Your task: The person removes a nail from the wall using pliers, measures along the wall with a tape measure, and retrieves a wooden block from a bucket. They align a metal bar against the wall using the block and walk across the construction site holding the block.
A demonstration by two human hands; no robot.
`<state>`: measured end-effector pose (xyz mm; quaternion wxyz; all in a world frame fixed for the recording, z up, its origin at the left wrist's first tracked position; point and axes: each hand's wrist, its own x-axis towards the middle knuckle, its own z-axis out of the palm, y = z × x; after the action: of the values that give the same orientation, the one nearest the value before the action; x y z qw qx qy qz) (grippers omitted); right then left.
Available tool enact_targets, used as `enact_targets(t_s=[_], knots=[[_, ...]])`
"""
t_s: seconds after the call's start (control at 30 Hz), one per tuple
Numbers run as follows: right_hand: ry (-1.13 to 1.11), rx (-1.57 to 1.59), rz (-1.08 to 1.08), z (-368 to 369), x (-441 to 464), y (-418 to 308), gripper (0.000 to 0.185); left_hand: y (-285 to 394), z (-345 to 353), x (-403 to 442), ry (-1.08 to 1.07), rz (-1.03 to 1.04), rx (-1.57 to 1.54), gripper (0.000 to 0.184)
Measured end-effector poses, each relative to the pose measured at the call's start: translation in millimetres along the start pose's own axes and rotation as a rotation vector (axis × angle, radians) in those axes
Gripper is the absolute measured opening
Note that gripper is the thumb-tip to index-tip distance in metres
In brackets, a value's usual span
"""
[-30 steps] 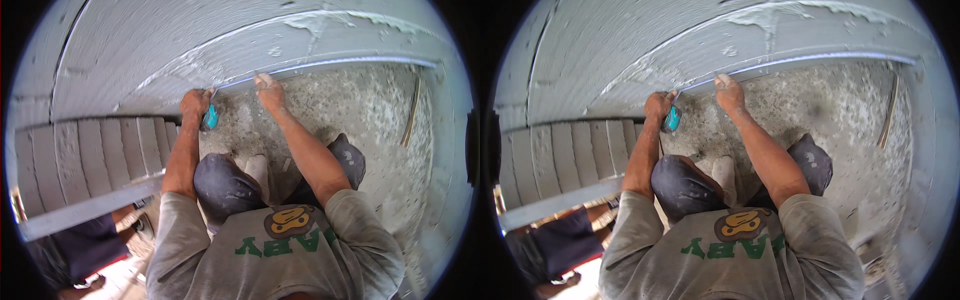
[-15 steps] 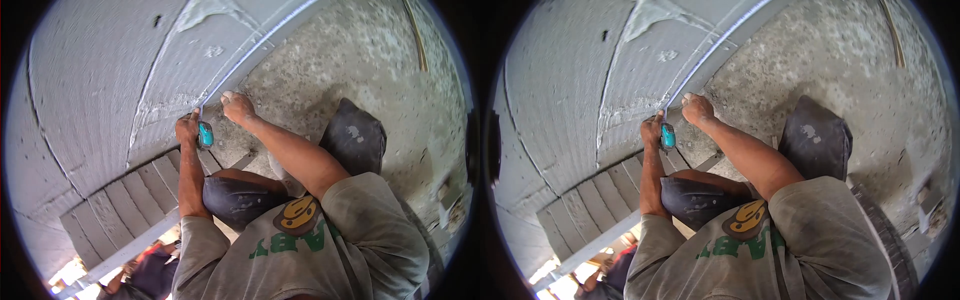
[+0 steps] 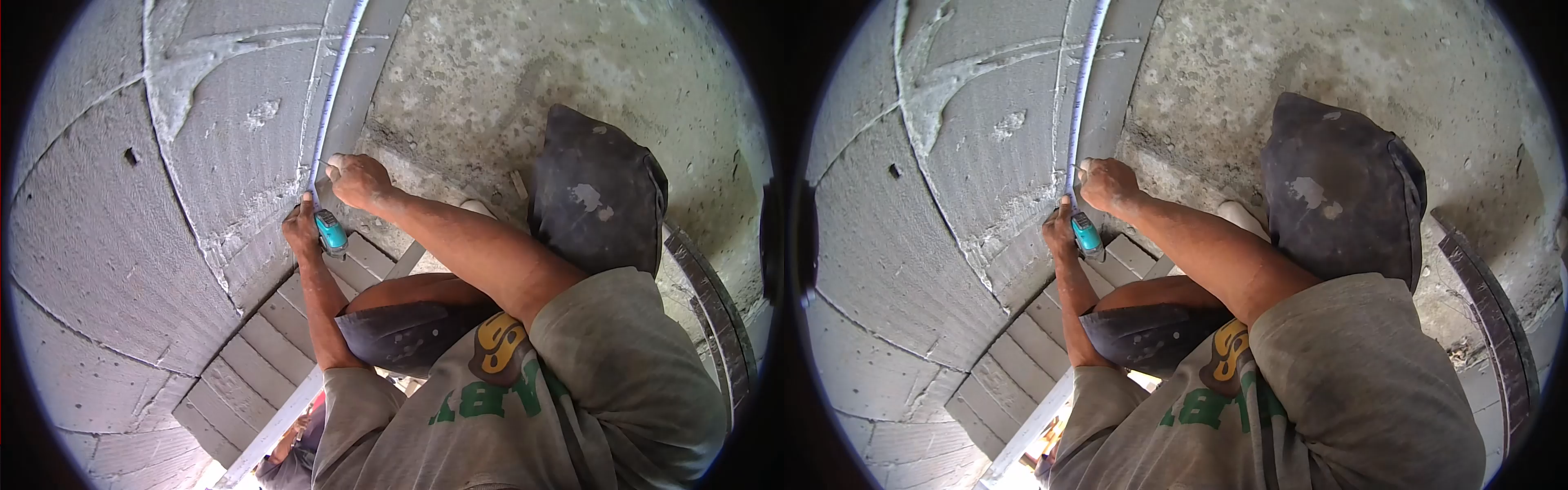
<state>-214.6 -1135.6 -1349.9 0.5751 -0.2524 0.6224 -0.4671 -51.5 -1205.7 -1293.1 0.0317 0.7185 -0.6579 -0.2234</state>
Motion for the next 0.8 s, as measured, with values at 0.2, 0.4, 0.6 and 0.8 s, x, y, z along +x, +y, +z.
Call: enact_targets(t_s=[0.2,0.4,0.6,0.8], knots=[[0.063,0.073,0.002,13.6,-1.1,0.2,0.028,5.7,0.2,-2.3,0.005,-0.009,-0.014,0.046],[0.187,0.155,-0.021,2.1,3.5,-7.8,0.026,-2.7,-0.1,5.6,0.008,-0.013,0.021,0.048],[0.22,0.175,-0.041,-5.0,3.9,-11.0,0.026,-3.2,-1.7,5.4,-0.003,-0.031,0.024,0.048],[0.22,0.132,-0.091,-8.0,9.0,-15.8,0.022,-2.9,-1.3,3.5,-0.013,-0.035,-0.027,0.047]])
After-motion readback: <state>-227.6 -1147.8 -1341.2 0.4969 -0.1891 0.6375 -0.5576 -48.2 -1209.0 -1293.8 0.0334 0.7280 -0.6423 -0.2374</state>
